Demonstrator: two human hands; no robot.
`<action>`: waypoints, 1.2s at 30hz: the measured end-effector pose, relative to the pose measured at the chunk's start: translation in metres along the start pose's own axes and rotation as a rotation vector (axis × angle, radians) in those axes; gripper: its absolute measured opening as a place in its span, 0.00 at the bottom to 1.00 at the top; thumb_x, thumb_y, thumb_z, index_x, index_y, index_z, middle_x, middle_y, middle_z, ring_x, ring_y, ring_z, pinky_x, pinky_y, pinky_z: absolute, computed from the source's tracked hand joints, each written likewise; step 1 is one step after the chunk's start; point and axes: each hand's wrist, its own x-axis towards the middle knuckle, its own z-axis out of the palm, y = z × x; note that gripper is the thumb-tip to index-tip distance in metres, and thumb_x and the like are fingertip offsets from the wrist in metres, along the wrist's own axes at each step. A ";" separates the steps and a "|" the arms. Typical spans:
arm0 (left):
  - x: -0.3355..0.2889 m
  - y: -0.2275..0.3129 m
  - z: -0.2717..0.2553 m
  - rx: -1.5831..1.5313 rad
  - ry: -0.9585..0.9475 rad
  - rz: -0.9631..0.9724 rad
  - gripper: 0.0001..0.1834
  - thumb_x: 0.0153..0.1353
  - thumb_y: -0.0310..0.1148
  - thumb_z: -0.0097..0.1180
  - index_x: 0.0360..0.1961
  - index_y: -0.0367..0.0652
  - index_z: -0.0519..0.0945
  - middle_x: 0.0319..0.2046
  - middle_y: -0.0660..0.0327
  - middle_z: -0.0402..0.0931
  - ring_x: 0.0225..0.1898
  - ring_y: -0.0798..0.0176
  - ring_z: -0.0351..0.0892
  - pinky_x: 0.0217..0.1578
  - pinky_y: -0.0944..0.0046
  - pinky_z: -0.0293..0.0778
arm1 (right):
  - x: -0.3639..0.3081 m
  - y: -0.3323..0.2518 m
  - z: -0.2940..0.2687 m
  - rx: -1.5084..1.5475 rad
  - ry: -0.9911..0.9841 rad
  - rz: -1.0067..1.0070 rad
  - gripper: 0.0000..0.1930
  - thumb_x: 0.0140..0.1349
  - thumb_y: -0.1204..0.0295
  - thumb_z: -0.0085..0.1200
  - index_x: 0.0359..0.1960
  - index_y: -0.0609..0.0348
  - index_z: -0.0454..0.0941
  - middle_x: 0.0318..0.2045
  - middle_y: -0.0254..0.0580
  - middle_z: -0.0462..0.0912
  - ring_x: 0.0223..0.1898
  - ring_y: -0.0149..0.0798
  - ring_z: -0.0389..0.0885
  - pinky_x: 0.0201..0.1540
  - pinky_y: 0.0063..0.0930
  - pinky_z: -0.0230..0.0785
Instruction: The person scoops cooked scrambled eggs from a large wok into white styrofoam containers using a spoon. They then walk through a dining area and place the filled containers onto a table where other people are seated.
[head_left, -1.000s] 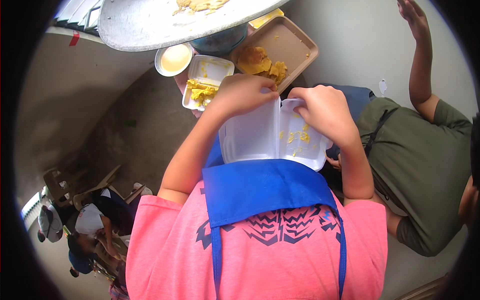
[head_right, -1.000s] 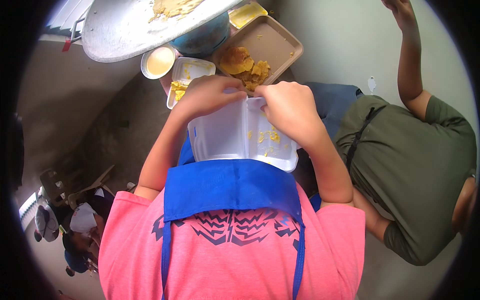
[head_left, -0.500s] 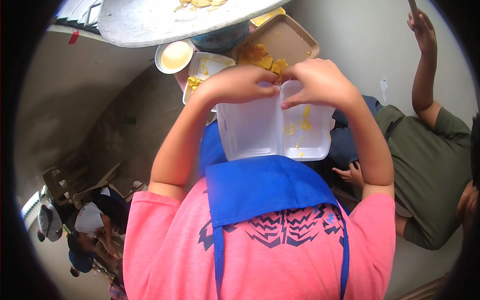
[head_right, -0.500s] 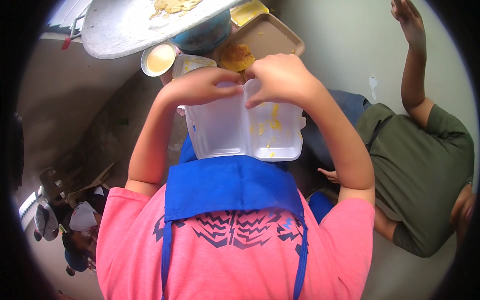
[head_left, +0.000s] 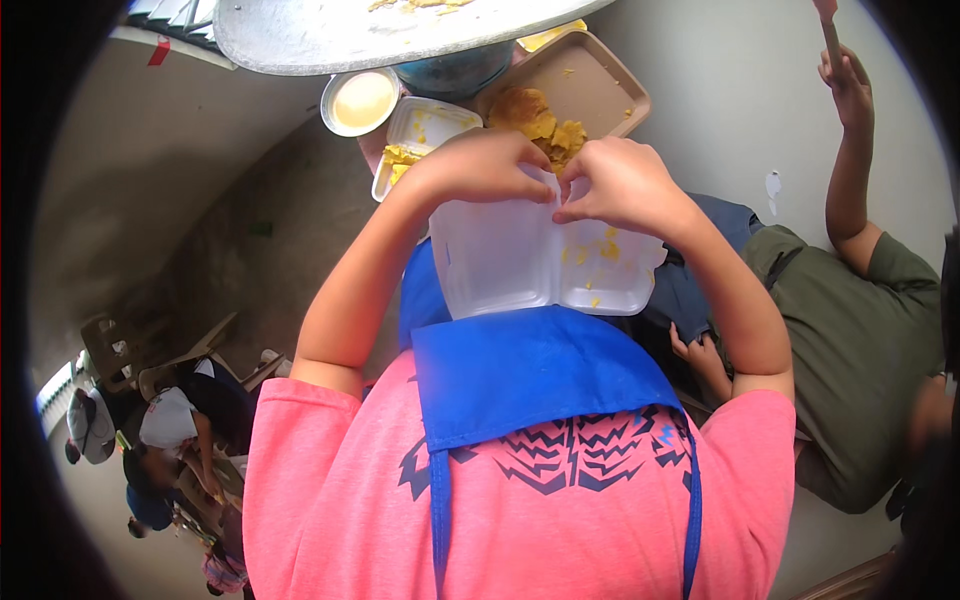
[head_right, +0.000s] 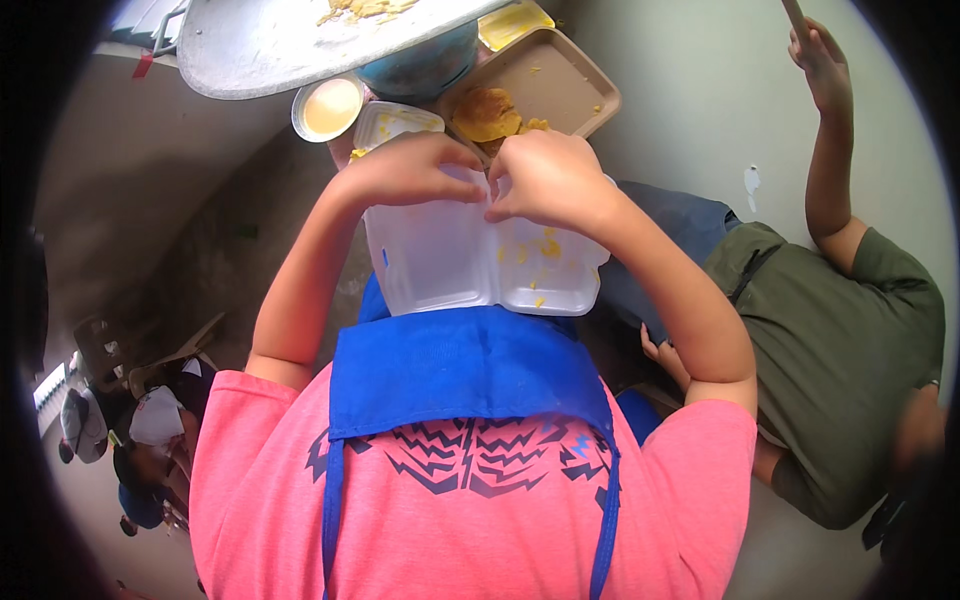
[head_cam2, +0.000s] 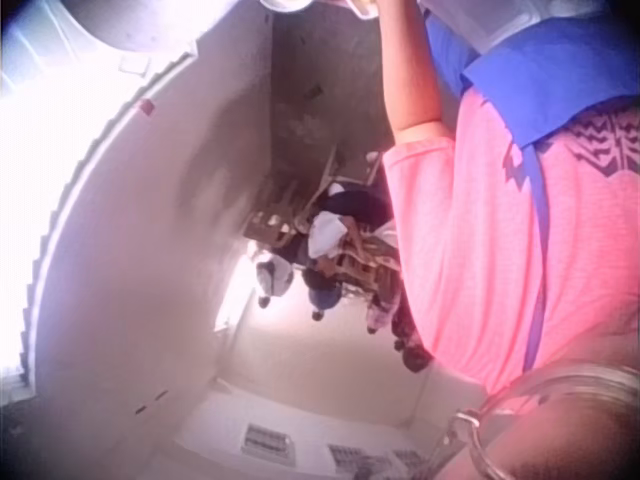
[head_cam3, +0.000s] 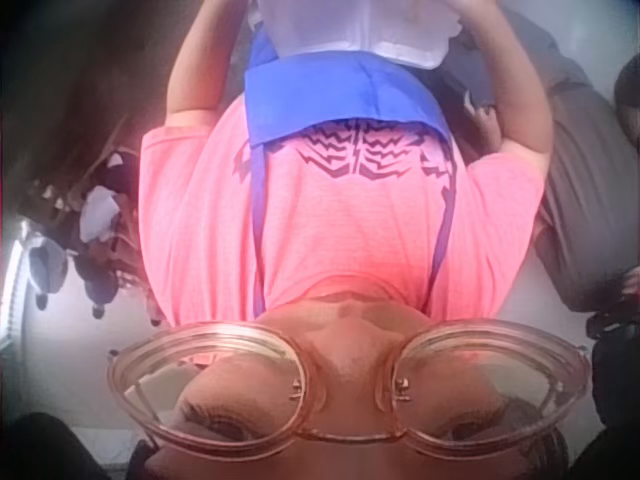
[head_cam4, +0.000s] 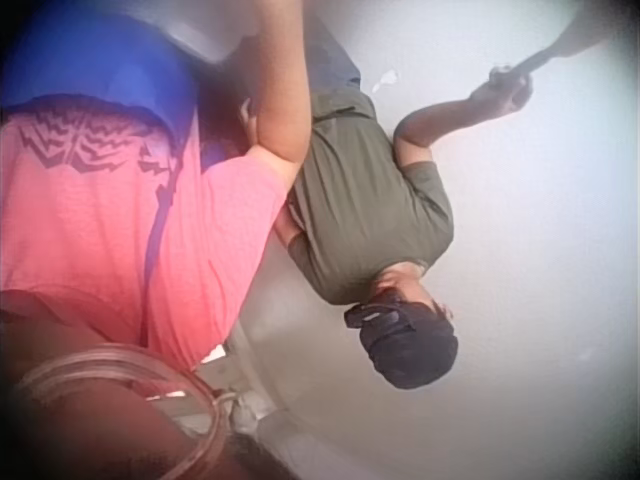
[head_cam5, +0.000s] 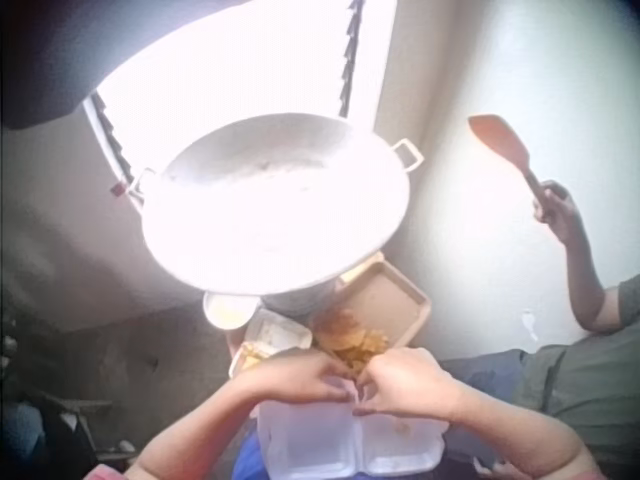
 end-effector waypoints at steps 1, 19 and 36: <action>0.000 -0.002 0.001 -0.011 0.004 -0.003 0.23 0.52 0.46 0.56 0.43 0.38 0.81 0.39 0.53 0.80 0.41 0.58 0.78 0.44 0.63 0.70 | 0.000 0.001 0.003 0.011 0.016 -0.006 0.15 0.38 0.59 0.65 0.28 0.52 0.85 0.25 0.46 0.83 0.32 0.46 0.82 0.36 0.37 0.73; 0.011 -0.025 0.016 -0.067 -0.028 -0.053 0.26 0.52 0.46 0.55 0.48 0.41 0.80 0.42 0.56 0.79 0.42 0.62 0.78 0.45 0.66 0.69 | 0.010 0.002 0.023 -0.119 -0.021 -0.143 0.10 0.34 0.64 0.67 0.22 0.48 0.85 0.22 0.36 0.83 0.28 0.42 0.82 0.31 0.36 0.72; -0.016 -0.029 -0.015 -0.214 -0.136 -0.018 0.27 0.56 0.46 0.52 0.52 0.39 0.76 0.42 0.57 0.79 0.44 0.66 0.76 0.49 0.68 0.68 | -0.018 0.087 0.081 1.653 0.020 0.102 0.38 0.52 0.61 0.65 0.62 0.63 0.61 0.54 0.45 0.72 0.52 0.36 0.74 0.52 0.30 0.69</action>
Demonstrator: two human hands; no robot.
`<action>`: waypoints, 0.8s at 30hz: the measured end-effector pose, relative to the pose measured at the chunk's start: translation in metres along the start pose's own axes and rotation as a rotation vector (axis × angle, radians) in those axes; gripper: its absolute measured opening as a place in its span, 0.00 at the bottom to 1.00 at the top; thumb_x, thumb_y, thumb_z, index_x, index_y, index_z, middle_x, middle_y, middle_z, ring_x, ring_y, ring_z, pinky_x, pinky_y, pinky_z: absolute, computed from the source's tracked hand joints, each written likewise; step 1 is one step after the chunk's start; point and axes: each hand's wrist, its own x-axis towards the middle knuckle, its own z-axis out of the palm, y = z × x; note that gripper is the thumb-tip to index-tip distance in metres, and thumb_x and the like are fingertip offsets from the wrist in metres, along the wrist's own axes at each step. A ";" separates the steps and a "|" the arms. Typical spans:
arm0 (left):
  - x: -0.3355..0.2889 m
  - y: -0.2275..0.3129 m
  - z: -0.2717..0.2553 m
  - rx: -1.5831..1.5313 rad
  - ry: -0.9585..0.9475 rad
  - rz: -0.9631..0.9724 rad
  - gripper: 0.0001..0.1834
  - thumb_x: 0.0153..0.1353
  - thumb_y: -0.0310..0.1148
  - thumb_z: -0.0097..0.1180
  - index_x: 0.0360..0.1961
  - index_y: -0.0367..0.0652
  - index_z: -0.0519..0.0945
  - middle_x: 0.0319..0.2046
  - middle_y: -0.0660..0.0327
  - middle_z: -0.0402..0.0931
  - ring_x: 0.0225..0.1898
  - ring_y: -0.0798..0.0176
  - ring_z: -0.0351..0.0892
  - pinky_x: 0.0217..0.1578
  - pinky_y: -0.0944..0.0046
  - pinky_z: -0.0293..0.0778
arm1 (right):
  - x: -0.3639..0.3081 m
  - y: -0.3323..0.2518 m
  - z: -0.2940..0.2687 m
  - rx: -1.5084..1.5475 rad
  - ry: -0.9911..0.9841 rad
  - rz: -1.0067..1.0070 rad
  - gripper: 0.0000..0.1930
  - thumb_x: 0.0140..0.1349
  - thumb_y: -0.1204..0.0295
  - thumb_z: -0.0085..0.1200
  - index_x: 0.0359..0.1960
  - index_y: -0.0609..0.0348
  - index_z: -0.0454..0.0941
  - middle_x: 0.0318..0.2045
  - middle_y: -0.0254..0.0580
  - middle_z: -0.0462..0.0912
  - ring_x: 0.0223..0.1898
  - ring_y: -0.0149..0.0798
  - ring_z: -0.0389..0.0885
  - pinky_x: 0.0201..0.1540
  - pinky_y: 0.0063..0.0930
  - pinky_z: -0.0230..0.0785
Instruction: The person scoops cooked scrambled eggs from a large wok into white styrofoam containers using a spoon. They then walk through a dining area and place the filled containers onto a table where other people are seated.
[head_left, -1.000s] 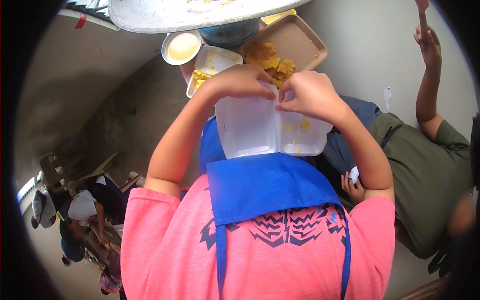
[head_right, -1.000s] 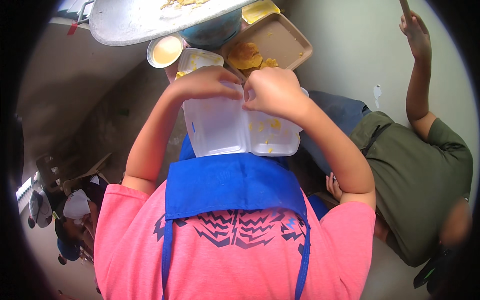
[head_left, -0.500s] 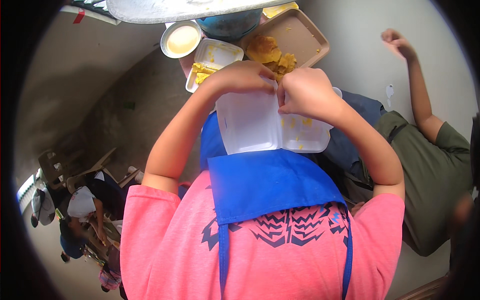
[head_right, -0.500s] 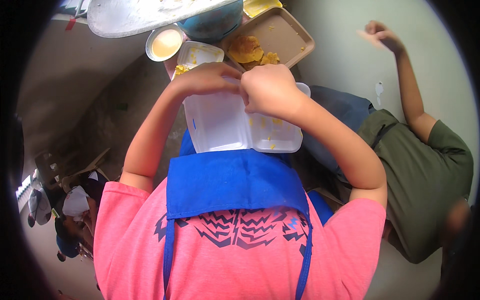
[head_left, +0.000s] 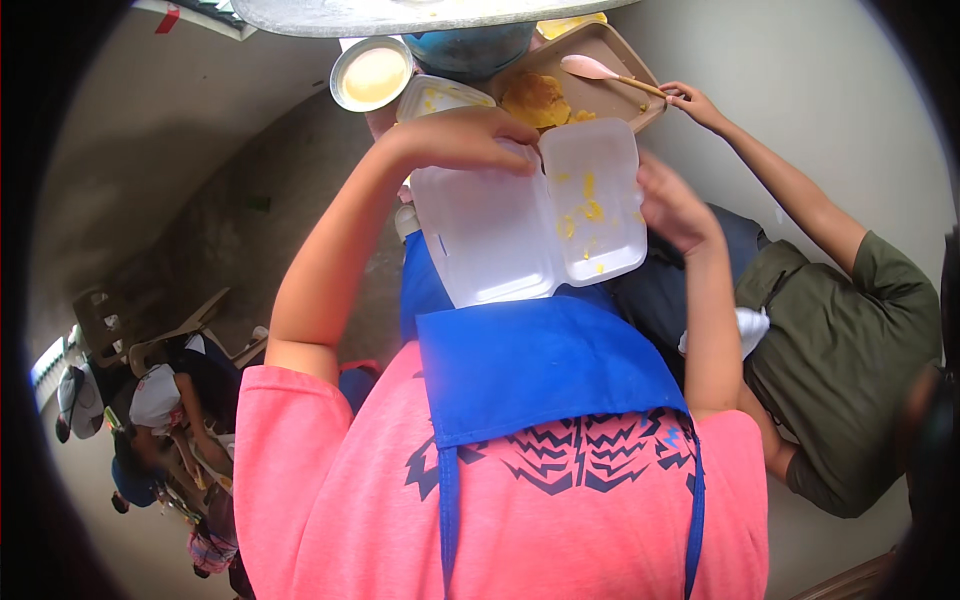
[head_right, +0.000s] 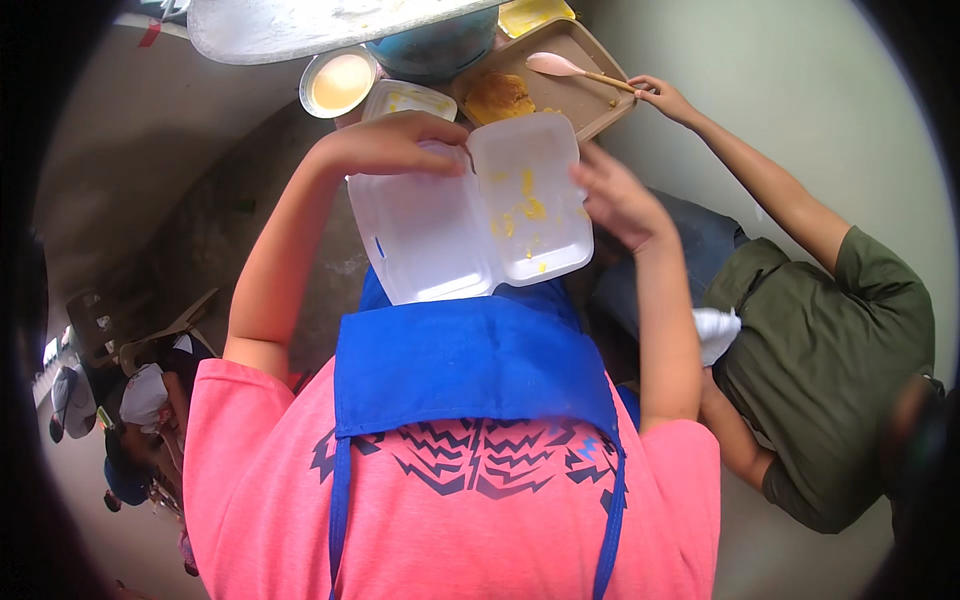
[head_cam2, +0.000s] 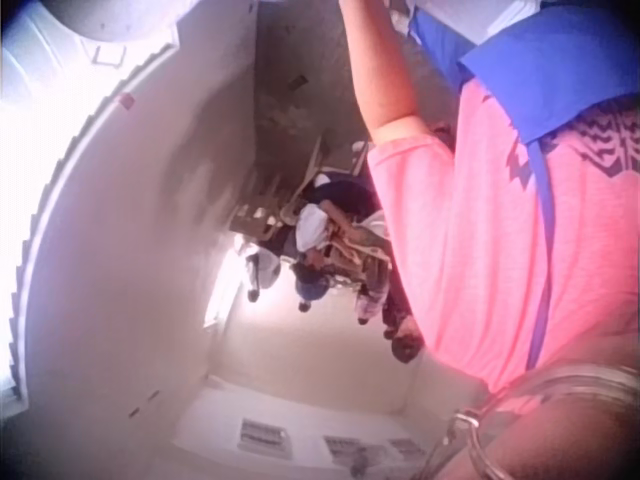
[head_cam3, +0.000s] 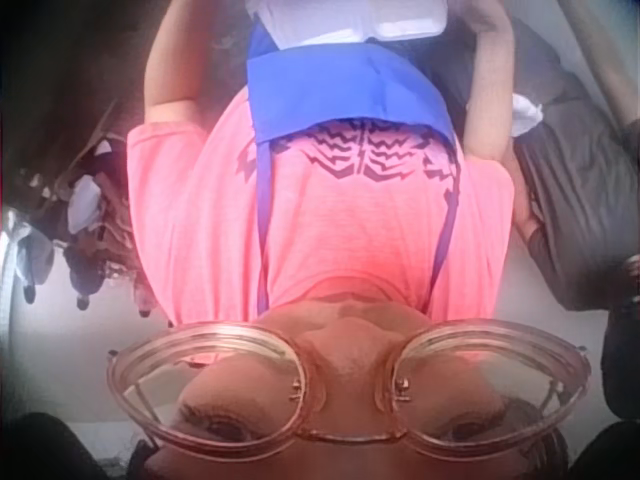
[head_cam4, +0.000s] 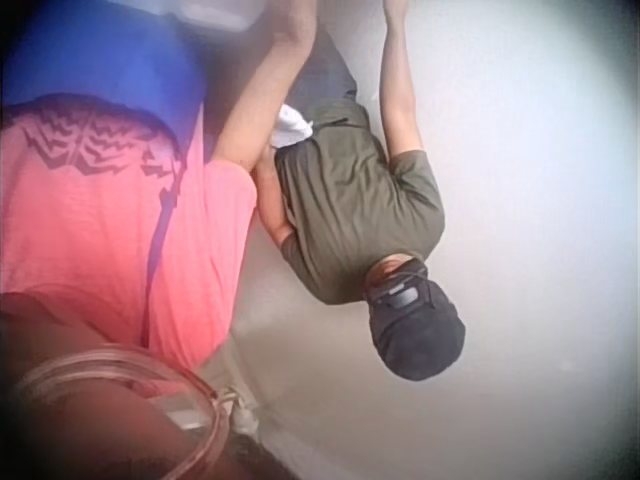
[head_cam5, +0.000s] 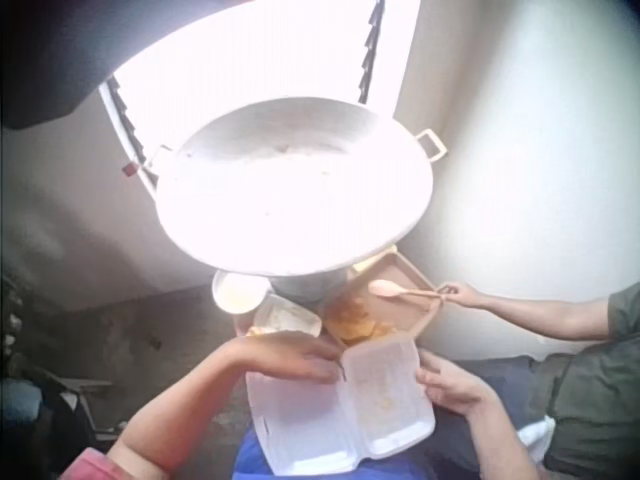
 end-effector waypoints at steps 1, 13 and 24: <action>0.002 -0.001 -0.003 0.003 -0.005 0.001 0.27 0.56 0.46 0.52 0.52 0.39 0.77 0.42 0.56 0.79 0.44 0.65 0.76 0.49 0.68 0.68 | -0.001 0.013 0.005 0.004 0.018 0.038 0.35 0.53 0.63 0.64 0.60 0.64 0.64 0.53 0.44 0.74 0.50 0.35 0.75 0.52 0.29 0.69; 0.019 0.007 0.003 0.112 -0.145 -0.076 0.32 0.44 0.52 0.69 0.44 0.38 0.81 0.34 0.56 0.82 0.36 0.62 0.81 0.40 0.65 0.73 | -0.033 0.003 0.051 -0.004 -0.054 0.060 0.33 0.46 0.72 0.61 0.57 0.68 0.65 0.48 0.46 0.76 0.49 0.38 0.75 0.53 0.29 0.66; 0.025 0.001 0.007 0.131 -0.169 0.027 0.23 0.44 0.44 0.68 0.39 0.41 0.84 0.31 0.58 0.83 0.34 0.64 0.81 0.37 0.67 0.73 | -0.048 0.029 0.053 -0.153 -0.108 -0.091 0.41 0.46 0.73 0.65 0.64 0.64 0.58 0.57 0.43 0.68 0.59 0.36 0.65 0.62 0.30 0.55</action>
